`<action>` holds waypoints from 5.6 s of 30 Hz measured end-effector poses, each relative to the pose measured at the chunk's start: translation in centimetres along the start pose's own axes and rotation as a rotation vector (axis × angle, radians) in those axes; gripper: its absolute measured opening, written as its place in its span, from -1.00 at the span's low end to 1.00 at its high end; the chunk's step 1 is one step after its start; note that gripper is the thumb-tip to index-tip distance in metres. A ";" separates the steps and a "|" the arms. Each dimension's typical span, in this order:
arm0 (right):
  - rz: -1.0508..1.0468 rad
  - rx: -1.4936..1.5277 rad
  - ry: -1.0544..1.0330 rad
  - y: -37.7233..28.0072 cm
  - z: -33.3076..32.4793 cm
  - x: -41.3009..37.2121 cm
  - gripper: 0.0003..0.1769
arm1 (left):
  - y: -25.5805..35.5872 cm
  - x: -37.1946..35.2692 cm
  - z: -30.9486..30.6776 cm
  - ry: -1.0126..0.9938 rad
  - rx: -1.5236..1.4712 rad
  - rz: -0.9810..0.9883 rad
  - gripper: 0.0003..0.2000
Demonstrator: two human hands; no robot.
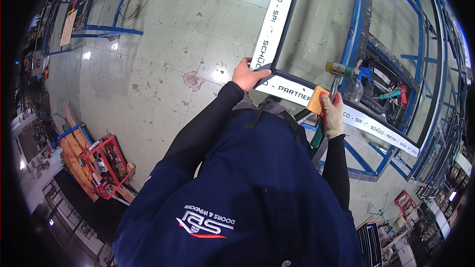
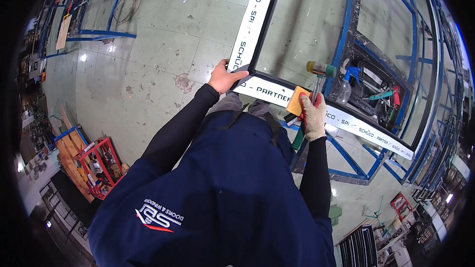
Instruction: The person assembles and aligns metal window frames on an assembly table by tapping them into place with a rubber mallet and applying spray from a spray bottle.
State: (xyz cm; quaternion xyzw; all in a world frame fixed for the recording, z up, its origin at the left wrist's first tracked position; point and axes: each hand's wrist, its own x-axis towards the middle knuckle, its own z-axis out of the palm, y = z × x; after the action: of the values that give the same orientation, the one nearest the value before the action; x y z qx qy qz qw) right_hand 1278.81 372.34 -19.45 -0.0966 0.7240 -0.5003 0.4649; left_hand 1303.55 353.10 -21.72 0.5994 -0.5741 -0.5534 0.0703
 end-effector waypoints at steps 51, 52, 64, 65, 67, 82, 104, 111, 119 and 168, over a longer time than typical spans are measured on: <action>-0.118 -0.985 -0.435 -2.7 13.7 -9.1 -0.71 | -9.4 -6.8 3.0 -0.208 -0.870 -0.053 -0.63; -0.143 -1.003 -0.434 -2.6 13.6 -9.0 -0.71 | -8.7 -7.0 2.8 -0.206 -0.918 -0.065 -0.64; -0.335 -0.903 -0.433 -3.6 12.6 -9.8 -0.80 | -7.5 -7.2 2.6 -0.147 -0.997 -0.073 -0.65; -0.393 -0.827 -0.467 -3.2 12.1 -9.8 -0.80 | -7.7 -7.3 2.9 -0.137 -1.005 -0.077 -0.64; -0.474 -0.898 -0.476 -2.9 12.6 -9.2 -0.80 | -7.9 -7.3 2.7 -0.158 -1.000 -0.085 -0.63; -0.123 -0.552 -0.284 -3.2 10.7 -5.5 -0.64 | -4.3 -9.1 1.4 -0.709 -0.900 -0.079 -0.66; -0.122 -0.107 -0.002 1.0 3.1 0.1 -0.74 | -2.4 3.0 -0.4 -0.145 0.053 0.070 0.05; -0.091 -0.185 -0.076 0.8 4.9 -1.3 -0.69 | -7.9 1.9 -2.9 -0.378 -0.177 0.010 -0.17; -0.153 -0.504 -0.277 -4.5 12.3 -3.0 -0.63 | -8.8 -2.1 -6.0 -0.259 -0.484 0.130 -0.53; -0.382 -0.944 -0.517 -4.0 13.4 -7.4 -0.63 | -8.6 -4.0 -5.3 -0.154 -0.643 -0.019 -0.71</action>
State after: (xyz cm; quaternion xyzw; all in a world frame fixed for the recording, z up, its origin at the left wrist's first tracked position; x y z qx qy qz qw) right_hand 1291.84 366.36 -12.82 -0.5422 0.7015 -0.1578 0.4349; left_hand 1313.78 356.09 -23.58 0.5083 -0.3680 -0.7505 0.2073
